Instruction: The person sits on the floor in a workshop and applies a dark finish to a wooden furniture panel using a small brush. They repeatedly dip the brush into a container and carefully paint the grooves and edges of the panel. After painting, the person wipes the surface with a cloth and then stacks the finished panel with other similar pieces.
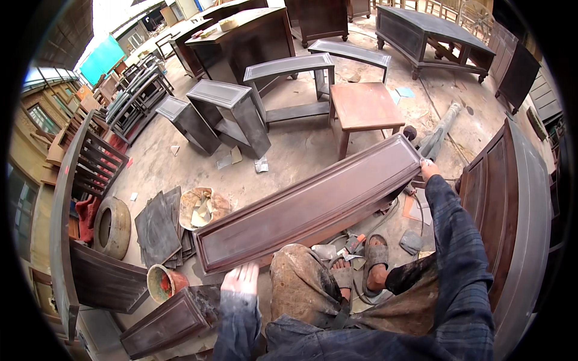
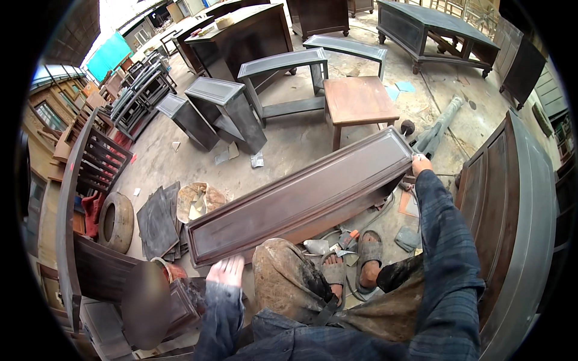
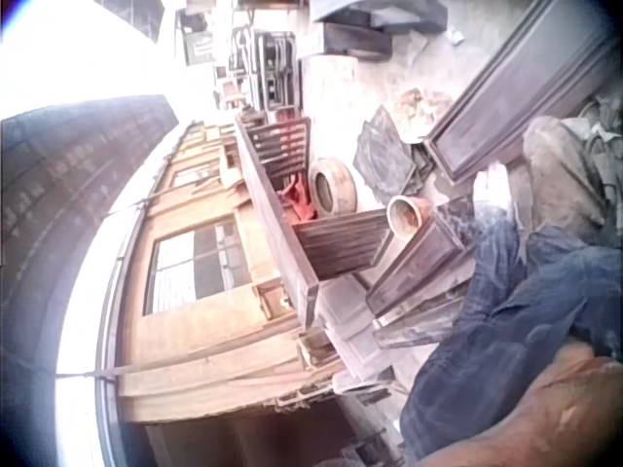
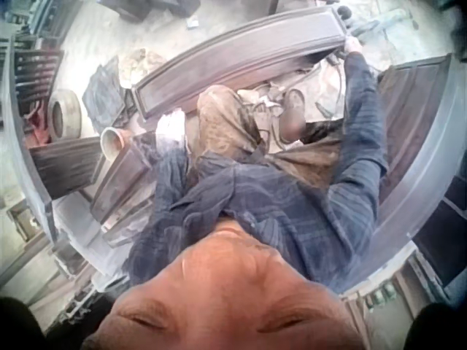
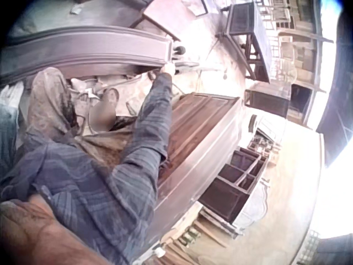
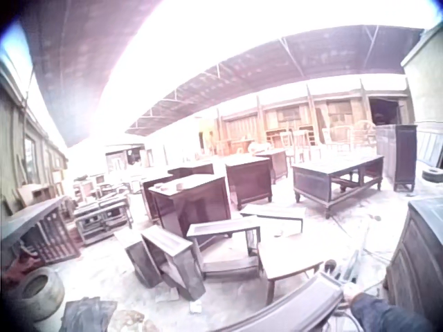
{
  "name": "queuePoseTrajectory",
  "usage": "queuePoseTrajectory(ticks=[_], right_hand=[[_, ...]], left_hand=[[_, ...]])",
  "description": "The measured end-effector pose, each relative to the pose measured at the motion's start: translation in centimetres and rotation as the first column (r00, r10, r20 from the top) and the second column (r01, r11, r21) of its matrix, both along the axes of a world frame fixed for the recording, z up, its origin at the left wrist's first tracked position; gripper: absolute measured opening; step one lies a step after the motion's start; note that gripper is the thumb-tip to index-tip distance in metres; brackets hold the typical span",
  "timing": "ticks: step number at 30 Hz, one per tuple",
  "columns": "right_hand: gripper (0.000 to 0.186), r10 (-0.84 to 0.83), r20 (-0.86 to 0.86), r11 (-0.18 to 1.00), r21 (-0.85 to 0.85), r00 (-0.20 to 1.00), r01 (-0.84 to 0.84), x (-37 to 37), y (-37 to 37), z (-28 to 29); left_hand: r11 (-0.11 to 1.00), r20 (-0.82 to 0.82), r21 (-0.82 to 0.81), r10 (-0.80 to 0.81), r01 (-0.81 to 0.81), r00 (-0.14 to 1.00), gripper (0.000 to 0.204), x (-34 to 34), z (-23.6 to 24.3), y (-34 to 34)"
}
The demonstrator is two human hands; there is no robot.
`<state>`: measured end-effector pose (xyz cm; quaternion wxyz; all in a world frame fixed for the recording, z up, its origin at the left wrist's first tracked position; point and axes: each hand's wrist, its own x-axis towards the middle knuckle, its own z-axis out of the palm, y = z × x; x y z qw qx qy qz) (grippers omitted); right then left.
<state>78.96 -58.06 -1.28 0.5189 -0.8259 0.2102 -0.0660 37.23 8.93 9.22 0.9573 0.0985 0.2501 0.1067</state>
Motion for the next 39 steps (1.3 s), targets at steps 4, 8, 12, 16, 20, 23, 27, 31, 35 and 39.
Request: queuePoseTrajectory(ticks=[4, 8, 12, 16, 20, 23, 27, 31, 35, 39], right_hand=[[0.024, 0.095, -0.054, 0.961, -0.254, 0.994, -0.105, -2.5, 3.8, 2.2], [0.024, 0.034, -0.107, 0.987, -0.151, 0.994, -0.050, -6.7, 10.0, 8.6], [0.018, -0.032, -0.179, 0.999, -0.040, 0.983, 0.025, -9.2, 8.9, 11.9], [0.014, 0.015, -0.302, 0.999, 0.049, 0.953, 0.000, -9.2, 10.1, 12.6], [0.018, -0.018, -0.268, 0.893, 0.429, 0.963, 0.136, -8.8, 11.3, 12.1], [0.014, 0.000, -0.161, 0.917, 0.395, 0.987, 0.065, -8.2, 13.4, 11.1], [0.024, 0.153, -0.091, 0.907, 0.409, 0.984, -0.104, -5.3, 19.7, 10.3], [0.050, 0.531, -0.220, 0.745, 0.582, 0.818, -0.327, -2.6, 11.0, 6.6], [0.082, 0.422, -0.423, 0.791, 0.603, 0.802, -0.098, -2.5, 6.3, 3.9], [0.092, 0.384, -0.533, 0.888, 0.437, 0.754, -0.143, -5.2, 13.3, 2.5]], left_hand=[[1.000, -0.139, 0.026, 0.009, -0.006, 0.990, 0.047, 4.3, 3.5, -2.5], [0.996, -0.210, 0.066, 0.077, -0.064, 0.975, 0.049, 7.9, 3.3, -0.3], [0.988, -0.279, 0.123, -0.057, 0.095, 0.959, 0.068, 16.8, 4.0, 1.1], [0.961, -0.265, 0.215, -0.117, 0.176, 0.957, 0.090, 25.3, 1.8, 4.9], [0.949, -0.128, 0.234, -0.184, 0.210, 0.975, 0.094, 31.9, 2.7, 6.1], [0.959, -0.118, 0.220, -0.158, 0.182, 0.980, 0.091, 34.1, 3.5, 7.5], [0.937, -0.181, 0.308, -0.113, 0.166, 0.977, 0.073, 30.8, 3.5, 14.4], [0.348, -0.320, 0.859, -0.207, 0.375, 0.925, 0.054, 21.9, 9.5, 11.7], [-0.349, -0.367, 0.888, -0.148, 0.299, 0.918, 0.042, 0.5, 21.8, 11.5], [-0.522, -0.591, 0.573, 0.270, 0.631, 0.760, 0.027, -22.3, 26.2, 10.2]])
